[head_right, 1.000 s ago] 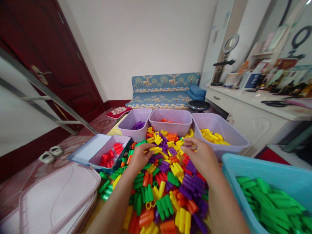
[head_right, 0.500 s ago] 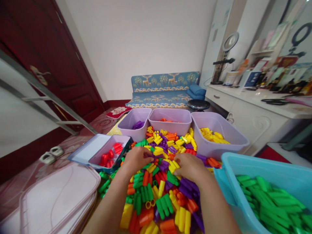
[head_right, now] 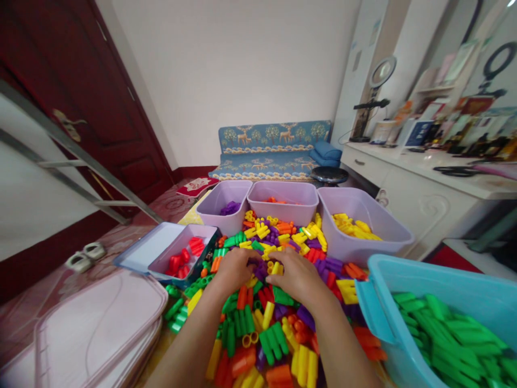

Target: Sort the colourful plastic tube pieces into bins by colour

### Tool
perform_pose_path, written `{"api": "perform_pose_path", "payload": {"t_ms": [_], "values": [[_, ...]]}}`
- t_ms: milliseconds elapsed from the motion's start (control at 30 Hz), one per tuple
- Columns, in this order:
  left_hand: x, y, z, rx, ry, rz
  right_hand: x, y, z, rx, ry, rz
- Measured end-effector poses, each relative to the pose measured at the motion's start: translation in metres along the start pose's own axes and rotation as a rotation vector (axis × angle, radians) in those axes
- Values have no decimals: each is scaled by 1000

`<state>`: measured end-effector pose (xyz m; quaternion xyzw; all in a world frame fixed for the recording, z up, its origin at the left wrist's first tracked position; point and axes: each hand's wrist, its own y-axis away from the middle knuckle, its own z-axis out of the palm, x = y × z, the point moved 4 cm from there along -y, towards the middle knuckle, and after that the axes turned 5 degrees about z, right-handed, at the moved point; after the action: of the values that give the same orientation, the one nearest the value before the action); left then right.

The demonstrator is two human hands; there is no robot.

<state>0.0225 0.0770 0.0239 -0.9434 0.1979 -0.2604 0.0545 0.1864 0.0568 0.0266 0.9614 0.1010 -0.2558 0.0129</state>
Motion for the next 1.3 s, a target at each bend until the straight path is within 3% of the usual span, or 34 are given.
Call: {"api": "perform_pose_path", "payload": {"t_ms": [133,333,533,700,833,933,1033,1167,1233,1300], "values": [[-15,-7,1,134,302,-69,-7,-6,-2,57,-44,20],[-27,-10,-2,285,1082,-259,-6,-10,-1,60,-174,17],[-39,-12,-15,535,1327,-209,-9,-9,4,32,-172,-7],[-37,-3,-39,814,1117,-86,-13,-7,5,1,-145,-19],[-13,20,-66,1123,444,173,-13,-6,6,-16,-128,-11],[5,33,-72,1233,61,341,-12,-6,7,-16,-141,-20],[14,39,-73,1256,-34,401,-14,-7,8,-15,-143,-50],[19,38,-79,1250,-62,375,-15,-6,8,-44,-117,-27],[15,29,-78,1139,-118,333,-17,-4,6,-31,-112,-32],[4,15,-69,885,-203,262,-18,-3,5,-23,-112,-48]]}}
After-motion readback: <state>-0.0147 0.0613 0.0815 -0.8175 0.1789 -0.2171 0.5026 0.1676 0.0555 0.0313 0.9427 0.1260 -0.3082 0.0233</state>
